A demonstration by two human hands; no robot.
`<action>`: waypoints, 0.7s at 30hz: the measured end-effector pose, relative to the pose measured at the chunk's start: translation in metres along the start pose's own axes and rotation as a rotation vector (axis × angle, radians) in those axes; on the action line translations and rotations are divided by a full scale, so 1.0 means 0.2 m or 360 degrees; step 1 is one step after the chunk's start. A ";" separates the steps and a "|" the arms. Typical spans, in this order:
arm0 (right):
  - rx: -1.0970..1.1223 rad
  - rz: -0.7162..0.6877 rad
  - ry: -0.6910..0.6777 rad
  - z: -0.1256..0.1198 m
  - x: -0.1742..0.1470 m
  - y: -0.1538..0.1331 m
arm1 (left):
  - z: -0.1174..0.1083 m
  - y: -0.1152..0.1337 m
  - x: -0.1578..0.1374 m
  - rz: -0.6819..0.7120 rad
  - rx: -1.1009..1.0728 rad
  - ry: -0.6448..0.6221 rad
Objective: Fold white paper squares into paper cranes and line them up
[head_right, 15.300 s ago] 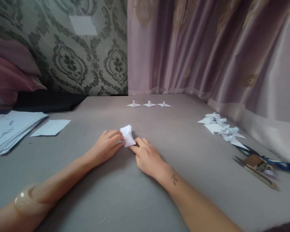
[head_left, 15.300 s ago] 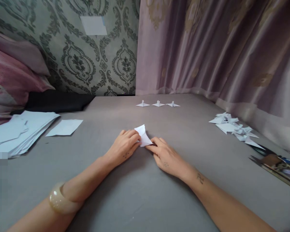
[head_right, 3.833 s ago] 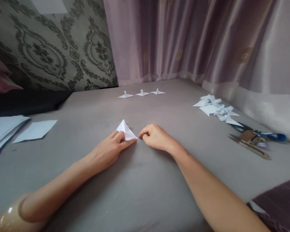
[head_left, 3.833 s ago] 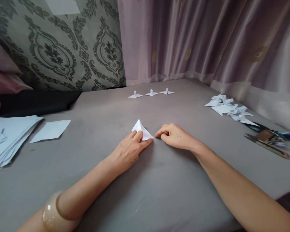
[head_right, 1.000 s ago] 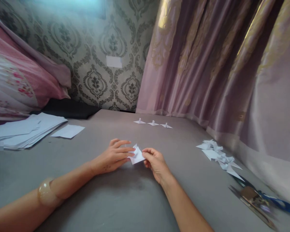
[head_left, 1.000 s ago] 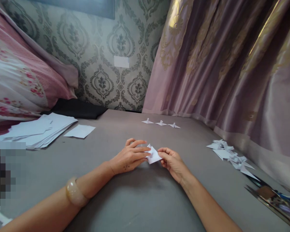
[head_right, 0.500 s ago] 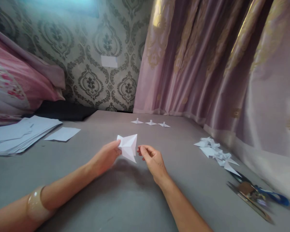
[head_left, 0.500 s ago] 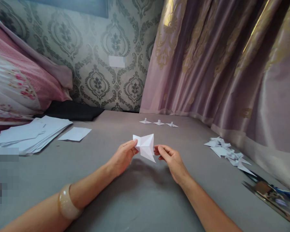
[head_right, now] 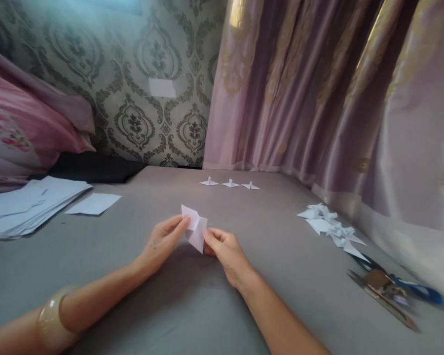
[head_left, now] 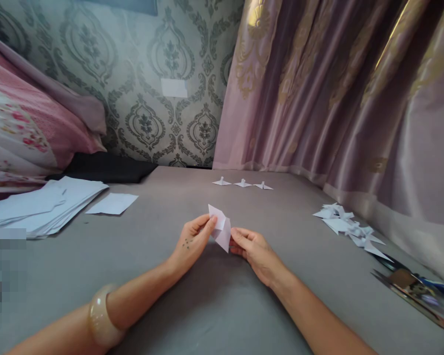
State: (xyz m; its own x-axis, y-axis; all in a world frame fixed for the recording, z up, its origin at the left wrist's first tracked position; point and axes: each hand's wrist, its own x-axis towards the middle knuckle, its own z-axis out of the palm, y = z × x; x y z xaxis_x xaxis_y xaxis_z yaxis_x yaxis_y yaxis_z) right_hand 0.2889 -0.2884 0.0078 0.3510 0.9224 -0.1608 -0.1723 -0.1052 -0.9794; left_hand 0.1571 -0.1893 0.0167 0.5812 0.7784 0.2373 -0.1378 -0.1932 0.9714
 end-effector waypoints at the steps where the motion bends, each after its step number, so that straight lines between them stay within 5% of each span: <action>1: 0.0051 0.0011 0.0023 0.00 0.00 0.00 | 0.00 0.00 0.00 0.0013 0.0030 -0.0012; 5: 0.0178 0.0059 0.0202 -0.02 0.01 -0.01 | 0.00 0.00 -0.01 0.0011 0.0097 -0.0103; 11: 0.0164 -0.0072 0.0163 -0.04 0.02 -0.03 | -0.01 -0.03 0.01 0.0170 0.0102 -0.0157; 21: -0.0223 -0.0409 0.0464 -0.02 0.00 -0.04 | 0.00 0.02 0.00 -0.0187 0.0022 -0.0196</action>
State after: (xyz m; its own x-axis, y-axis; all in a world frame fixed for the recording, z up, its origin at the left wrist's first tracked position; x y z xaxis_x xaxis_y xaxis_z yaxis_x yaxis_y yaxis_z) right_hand 0.2946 -0.2895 0.0145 0.6160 0.7833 0.0832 0.0751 0.0467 -0.9961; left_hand 0.1561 -0.1903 0.0202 0.6866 0.7172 0.1188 -0.0526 -0.1140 0.9921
